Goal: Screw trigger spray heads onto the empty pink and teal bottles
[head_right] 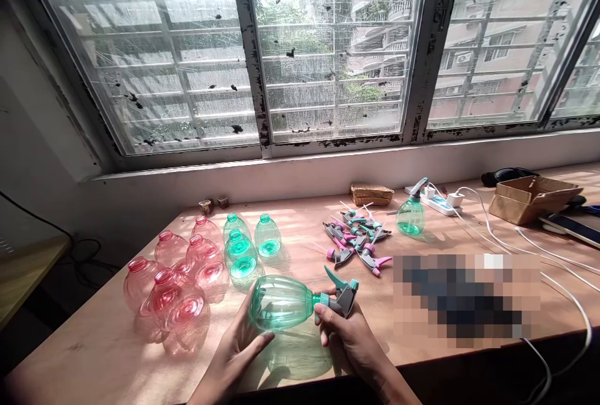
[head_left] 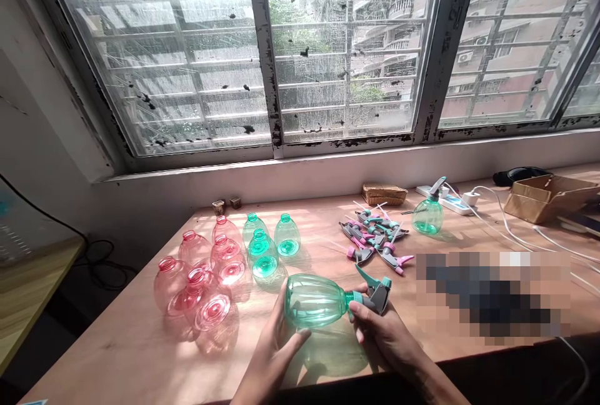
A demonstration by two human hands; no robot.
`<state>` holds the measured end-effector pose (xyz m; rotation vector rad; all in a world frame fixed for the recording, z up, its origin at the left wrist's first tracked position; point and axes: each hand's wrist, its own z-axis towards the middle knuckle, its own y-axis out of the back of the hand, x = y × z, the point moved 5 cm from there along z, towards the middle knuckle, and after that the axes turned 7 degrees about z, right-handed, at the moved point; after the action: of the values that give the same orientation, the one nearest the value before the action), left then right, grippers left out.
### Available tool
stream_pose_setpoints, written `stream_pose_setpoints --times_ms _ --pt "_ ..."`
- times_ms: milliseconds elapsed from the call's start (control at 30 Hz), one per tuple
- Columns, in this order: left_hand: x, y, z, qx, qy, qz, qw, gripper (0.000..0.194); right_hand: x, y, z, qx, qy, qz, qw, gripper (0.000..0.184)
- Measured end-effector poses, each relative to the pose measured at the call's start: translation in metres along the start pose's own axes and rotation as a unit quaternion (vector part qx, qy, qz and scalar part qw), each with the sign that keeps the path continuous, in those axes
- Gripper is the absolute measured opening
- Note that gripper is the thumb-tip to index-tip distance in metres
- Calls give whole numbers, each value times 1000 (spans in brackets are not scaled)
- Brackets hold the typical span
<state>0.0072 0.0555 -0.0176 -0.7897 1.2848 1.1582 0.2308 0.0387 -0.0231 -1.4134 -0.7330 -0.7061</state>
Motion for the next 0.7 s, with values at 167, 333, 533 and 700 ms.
stream_pose_setpoints --times_ms 167,333,533,700 --pt "-6 4 -2 -33 14 28 999 91 0 1 -1 -2 -4 -31 1000 40" --pt "-9 5 0 -12 14 37 999 82 0 1 0 -1 2 -36 999 41" --pt "-9 3 -2 -39 2 33 999 91 1 0 -1 2 -8 -3 1000 39" --pt "-15 3 -4 -34 26 41 998 80 2 -1 -2 -5 -12 -16 1000 41"
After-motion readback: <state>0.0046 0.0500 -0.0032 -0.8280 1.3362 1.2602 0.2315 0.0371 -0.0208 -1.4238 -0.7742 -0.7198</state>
